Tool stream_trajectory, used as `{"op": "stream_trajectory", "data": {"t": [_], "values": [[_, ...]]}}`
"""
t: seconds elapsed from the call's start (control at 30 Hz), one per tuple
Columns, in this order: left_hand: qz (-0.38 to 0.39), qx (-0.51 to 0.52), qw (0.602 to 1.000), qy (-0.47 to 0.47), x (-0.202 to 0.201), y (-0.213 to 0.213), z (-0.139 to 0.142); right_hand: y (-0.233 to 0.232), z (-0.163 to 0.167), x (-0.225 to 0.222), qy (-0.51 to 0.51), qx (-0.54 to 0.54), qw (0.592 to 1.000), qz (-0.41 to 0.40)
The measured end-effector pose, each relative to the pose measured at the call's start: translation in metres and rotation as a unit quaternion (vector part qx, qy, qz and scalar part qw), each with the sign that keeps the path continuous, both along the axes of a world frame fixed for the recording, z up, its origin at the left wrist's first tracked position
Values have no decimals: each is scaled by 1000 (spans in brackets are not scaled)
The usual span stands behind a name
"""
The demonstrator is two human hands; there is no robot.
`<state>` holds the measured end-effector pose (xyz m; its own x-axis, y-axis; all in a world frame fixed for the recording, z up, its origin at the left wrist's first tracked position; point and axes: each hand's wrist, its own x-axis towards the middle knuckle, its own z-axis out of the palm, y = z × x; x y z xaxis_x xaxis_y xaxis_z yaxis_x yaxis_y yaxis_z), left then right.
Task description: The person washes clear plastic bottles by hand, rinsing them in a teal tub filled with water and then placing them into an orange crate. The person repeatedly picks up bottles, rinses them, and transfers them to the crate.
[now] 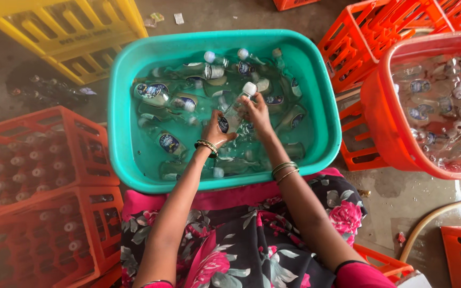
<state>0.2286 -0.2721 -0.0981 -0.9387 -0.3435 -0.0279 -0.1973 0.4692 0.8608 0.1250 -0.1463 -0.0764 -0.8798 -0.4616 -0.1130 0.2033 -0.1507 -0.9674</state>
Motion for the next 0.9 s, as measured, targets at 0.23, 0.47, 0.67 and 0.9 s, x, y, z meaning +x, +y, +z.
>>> {"op": "stream_trajectory", "data": {"t": [0.23, 0.47, 0.67, 0.9], "values": [[1, -145, 989, 40, 8, 17, -9, 10, -25, -9, -48, 44, 998, -2], [-73, -209, 972, 76, 7, 13, -21, 35, -39, -29, 208, 319, 924, -36], [-97, -207, 968, -99, 1, 34, -9, 57, -47, -27, 40, 255, 960, -112], [-86, -245, 937, -232, 2, 37, -10, 85, -49, -39, 42, 214, 973, 72]]}}
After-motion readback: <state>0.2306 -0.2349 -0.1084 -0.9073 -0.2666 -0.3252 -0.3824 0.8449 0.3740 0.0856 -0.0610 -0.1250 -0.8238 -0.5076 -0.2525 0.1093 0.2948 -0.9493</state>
